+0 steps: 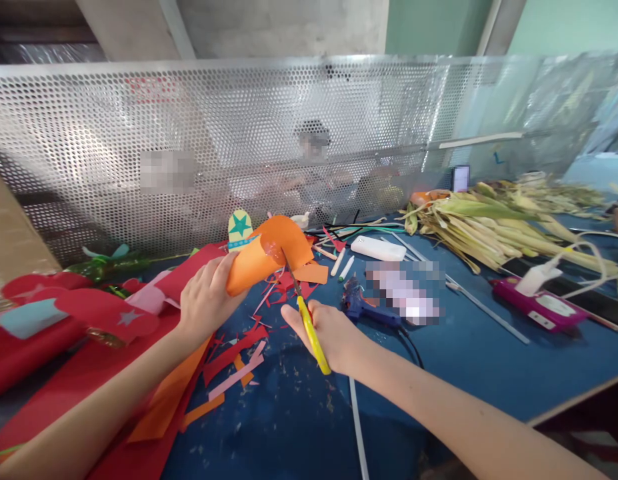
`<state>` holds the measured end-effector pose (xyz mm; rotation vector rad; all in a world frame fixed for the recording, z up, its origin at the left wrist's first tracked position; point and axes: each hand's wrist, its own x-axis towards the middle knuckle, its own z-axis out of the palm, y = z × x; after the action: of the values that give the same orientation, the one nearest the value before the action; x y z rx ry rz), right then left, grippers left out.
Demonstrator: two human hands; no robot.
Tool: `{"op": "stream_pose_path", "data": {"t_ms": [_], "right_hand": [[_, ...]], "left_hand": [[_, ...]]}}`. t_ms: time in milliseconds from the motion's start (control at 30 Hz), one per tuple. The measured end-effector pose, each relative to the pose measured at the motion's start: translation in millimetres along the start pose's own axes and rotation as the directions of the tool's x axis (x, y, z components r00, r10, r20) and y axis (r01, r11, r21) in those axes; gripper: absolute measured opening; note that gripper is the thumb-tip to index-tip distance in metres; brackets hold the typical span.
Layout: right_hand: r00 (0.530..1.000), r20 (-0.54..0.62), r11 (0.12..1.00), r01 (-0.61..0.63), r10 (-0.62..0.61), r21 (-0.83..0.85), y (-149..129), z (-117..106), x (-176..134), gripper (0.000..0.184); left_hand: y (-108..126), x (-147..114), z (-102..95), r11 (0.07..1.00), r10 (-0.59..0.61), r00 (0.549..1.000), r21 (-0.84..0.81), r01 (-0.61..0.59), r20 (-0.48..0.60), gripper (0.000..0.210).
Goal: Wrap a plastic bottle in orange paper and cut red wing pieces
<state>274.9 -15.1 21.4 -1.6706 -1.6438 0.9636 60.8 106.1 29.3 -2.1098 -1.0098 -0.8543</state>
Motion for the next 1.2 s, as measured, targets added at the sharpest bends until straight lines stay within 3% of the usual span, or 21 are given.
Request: {"op": "stream_pose_path", "data": {"t_ms": [267, 733, 900, 1000, 1200], "right_hand": [[0.999, 0.009, 0.986, 0.046, -0.045, -0.162, -14, -15, -3, 0.048], [0.979, -0.126, 0.942, 0.113, -0.160, -0.315, -2, -23, -1, 0.049], [0.983, -0.087, 0.923, 0.118, -0.160, -0.367, -4, -35, -6, 0.042], [0.991, -0.045, 0.904, 0.099, -0.129, -0.417, -8, -42, -11, 0.033], [0.988, 0.018, 0.890, 0.147, -0.154, -0.432, -11, -50, -19, 0.029]], "left_hand": [[9, -2, 0.6, 0.998, 0.007, 0.996, -0.066, -0.013, -0.089, 0.049], [16, -1, -3.5, 0.954, -0.140, 0.987, -0.253, 0.157, 0.084, 0.061], [10, 8, -13.3, 0.845, -0.186, 0.946, -0.448, 0.292, 0.267, 0.067], [5, 10, -16.6, 0.743, -0.110, 0.918, -0.582, 0.330, 0.381, 0.071], [3, 9, -17.6, 0.566, 0.031, 0.887, -0.740, 0.364, 0.461, 0.076]]}}
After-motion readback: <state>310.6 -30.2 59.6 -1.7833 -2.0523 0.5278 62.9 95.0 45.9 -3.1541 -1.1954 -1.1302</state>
